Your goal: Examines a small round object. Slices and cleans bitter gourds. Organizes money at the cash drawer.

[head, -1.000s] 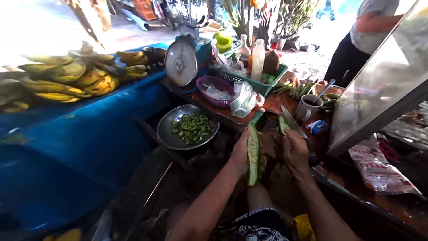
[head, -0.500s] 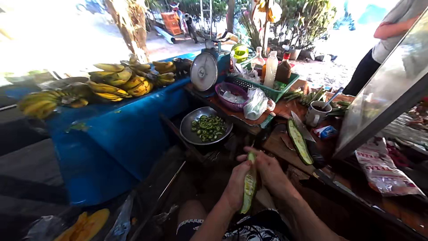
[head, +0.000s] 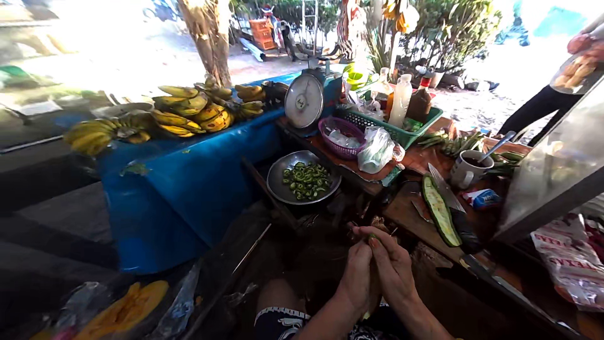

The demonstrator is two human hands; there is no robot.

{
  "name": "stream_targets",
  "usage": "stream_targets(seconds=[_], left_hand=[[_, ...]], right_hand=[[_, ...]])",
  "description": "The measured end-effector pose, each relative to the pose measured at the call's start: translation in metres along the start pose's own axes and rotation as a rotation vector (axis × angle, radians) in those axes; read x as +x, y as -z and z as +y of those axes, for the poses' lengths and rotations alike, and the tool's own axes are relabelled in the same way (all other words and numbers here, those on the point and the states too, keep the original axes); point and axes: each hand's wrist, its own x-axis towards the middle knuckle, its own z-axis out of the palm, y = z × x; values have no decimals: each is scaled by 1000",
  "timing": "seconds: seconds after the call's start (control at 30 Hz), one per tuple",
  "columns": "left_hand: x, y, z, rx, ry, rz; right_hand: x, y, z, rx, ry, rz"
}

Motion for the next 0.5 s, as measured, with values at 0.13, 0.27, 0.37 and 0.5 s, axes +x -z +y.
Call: stream_targets(seconds=[0.13, 0.27, 0.37, 0.5], left_hand=[[2, 1, 0, 0, -19, -18], [5, 1, 0, -2, -1, -81], [5, 4, -2, -16, 21, -90], [0, 4, -2, -86, 30, -66]], right_hand=[[-2, -2, 1, 9, 3, 11], [-2, -3, 3, -24, 13, 61], [-5, -2, 4, -106, 4, 51], [-6, -4, 5, -200, 41, 36]])
